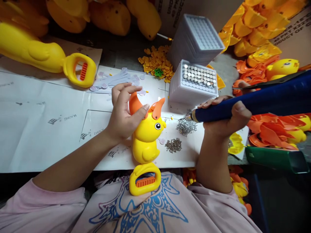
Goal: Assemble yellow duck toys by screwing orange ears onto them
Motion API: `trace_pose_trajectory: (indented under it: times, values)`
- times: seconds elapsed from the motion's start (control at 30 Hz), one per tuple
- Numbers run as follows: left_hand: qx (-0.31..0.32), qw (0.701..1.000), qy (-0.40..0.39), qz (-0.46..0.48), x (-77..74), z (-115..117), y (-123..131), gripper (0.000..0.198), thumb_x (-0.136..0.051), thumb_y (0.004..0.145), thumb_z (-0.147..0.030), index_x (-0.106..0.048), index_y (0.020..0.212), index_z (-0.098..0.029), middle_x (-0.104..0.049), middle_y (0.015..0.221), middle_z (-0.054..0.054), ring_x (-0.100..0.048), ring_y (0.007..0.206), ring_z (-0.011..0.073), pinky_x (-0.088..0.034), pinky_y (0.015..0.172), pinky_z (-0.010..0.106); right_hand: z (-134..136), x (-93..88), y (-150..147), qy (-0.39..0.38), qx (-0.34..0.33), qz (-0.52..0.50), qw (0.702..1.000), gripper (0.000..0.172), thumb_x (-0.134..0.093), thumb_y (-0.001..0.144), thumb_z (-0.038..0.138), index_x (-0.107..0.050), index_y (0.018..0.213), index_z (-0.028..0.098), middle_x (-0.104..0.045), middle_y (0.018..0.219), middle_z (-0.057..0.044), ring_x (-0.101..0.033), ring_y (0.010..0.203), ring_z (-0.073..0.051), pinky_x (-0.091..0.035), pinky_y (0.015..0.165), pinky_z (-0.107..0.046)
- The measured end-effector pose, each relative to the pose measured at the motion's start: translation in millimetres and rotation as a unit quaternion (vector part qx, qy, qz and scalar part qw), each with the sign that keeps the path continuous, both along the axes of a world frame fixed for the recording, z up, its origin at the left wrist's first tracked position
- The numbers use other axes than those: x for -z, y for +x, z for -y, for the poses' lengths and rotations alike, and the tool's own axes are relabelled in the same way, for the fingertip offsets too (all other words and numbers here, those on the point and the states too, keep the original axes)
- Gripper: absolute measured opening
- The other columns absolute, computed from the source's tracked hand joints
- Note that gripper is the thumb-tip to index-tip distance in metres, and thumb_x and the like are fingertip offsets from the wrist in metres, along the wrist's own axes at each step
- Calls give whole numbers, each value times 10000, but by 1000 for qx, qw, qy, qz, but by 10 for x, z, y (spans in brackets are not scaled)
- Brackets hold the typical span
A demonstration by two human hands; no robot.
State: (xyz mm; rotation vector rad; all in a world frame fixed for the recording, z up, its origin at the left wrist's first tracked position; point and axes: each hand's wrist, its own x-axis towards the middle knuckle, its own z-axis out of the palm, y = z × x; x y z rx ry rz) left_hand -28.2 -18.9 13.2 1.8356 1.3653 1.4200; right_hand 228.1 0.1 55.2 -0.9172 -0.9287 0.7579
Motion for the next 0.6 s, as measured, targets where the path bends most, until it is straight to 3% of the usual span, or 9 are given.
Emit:
trace_pose_trajectory:
  times: [0.1, 0.2, 0.3, 0.4, 0.6]
  values:
    - [15, 995, 86, -57, -140, 66, 21, 240, -692, 845, -295, -676, 1082, -261, -546, 1252, 95, -524, 1255, 318, -409, 1133, 564, 28, -137, -67, 54, -9, -11, 998, 302, -591, 741, 443, -617, 962, 238, -580, 583, 41, -578, 457, -140, -515, 439, -294]
    - [61, 981, 144, -116, -201, 109, 35, 114, -697, 853, -296, -717, 961, -266, -632, 1140, 71, -547, 1144, 292, -429, 1078, 544, 71, -332, -117, 67, -66, -39, 995, 247, -689, 705, 446, -668, 871, 264, -624, 602, 43, -595, 474, -142, -544, 450, -306]
    - [87, 970, 163, -155, -190, 137, 42, 108, -714, 855, -332, -749, 943, -279, -663, 1104, 69, -504, 1181, 307, -427, 1067, 541, 114, -546, -121, 64, -169, -54, 982, 308, -799, 656, 477, -718, 895, 300, -654, 591, 57, -604, 473, -160, -581, 475, -340]
    - [97, 964, 176, -172, -176, 167, 47, 137, -738, 849, -377, -759, 952, -289, -682, 1100, 75, -478, 1222, 326, -417, 1044, 558, 176, -738, -116, 4, -264, -35, 964, 334, -885, 666, 414, -729, 947, 321, -686, 647, 43, -644, 557, -193, -617, 575, -399]
    - [107, 964, 167, -178, -195, 216, 64, 175, -773, 818, -435, -756, 897, -280, -687, 1110, 82, -472, 1212, 332, -397, 1036, 575, 276, -879, -244, 1, -341, -64, 938, 319, -841, 761, 306, -703, 1047, 267, -701, 735, -14, -676, 655, -240, -603, 651, -489]
